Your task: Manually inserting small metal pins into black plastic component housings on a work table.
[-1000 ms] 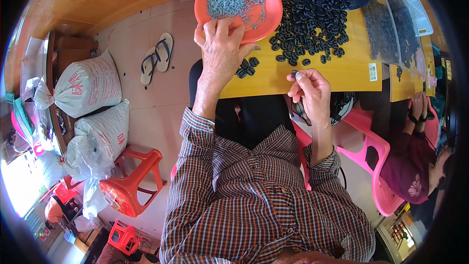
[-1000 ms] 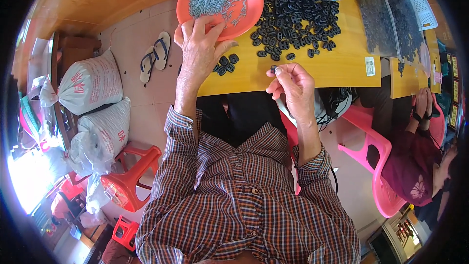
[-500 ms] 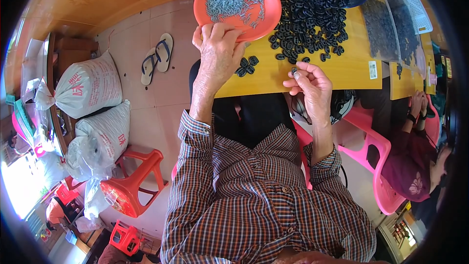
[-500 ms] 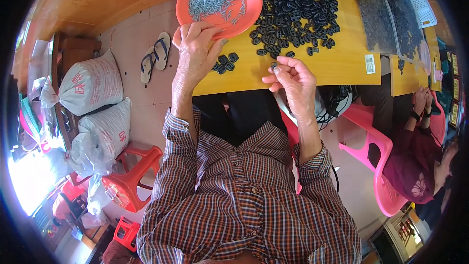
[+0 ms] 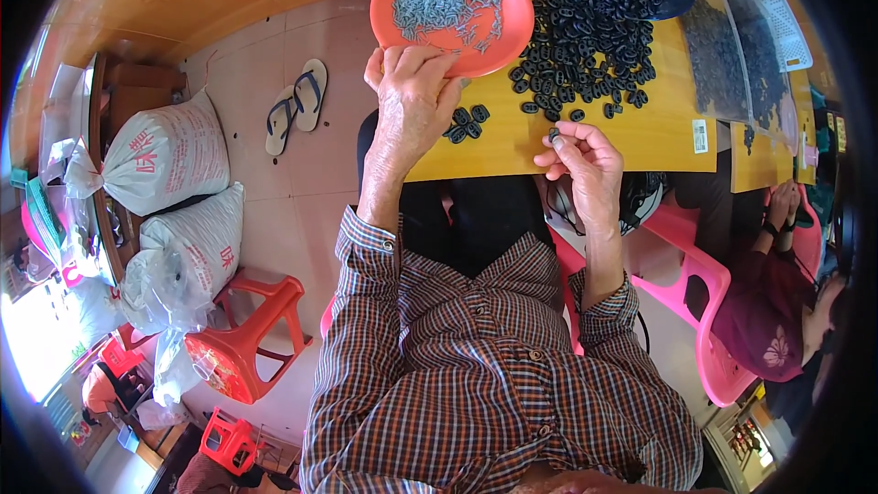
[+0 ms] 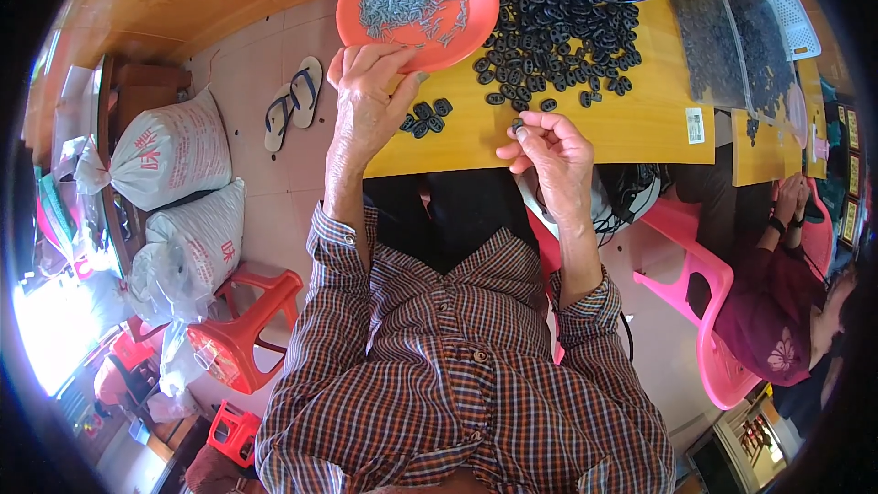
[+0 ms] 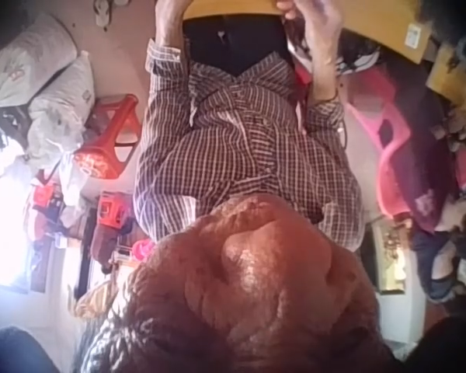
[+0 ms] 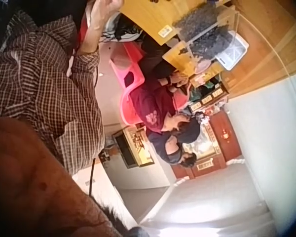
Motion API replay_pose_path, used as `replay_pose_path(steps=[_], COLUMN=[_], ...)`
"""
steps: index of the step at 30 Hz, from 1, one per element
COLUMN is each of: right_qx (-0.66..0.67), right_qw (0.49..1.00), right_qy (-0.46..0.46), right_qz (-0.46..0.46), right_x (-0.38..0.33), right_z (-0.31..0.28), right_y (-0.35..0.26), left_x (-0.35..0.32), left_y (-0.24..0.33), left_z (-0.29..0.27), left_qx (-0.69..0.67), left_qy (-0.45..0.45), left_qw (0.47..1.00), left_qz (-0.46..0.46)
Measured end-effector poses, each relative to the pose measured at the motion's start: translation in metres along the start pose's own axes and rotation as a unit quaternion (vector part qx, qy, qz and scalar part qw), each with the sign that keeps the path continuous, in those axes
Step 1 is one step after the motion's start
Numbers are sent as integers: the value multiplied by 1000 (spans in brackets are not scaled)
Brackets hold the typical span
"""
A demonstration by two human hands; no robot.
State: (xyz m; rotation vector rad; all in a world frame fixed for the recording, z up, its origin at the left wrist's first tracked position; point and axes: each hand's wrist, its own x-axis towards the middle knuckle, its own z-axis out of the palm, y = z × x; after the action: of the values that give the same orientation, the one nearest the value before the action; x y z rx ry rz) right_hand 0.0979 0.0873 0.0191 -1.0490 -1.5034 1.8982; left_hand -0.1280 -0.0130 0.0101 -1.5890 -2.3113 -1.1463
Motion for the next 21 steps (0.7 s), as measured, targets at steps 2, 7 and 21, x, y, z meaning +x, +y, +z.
replay_pose_path(steps=[2,7,21], right_qx=[-2,-9,-9], right_qw=[1000,1000,1000], right_qy=[-1,-2,1], right_qz=[3,3,9], right_x=[0,0,0], right_z=[0,1,0], right_y=[0,-1,-2], left_x=[0,1,11], left_y=[1,1,5], left_z=[-2,1,5], left_qx=[14,33,119], left_qy=[-7,-1,-2], left_qw=[1000,999,992], left_qz=[-2,3,43])
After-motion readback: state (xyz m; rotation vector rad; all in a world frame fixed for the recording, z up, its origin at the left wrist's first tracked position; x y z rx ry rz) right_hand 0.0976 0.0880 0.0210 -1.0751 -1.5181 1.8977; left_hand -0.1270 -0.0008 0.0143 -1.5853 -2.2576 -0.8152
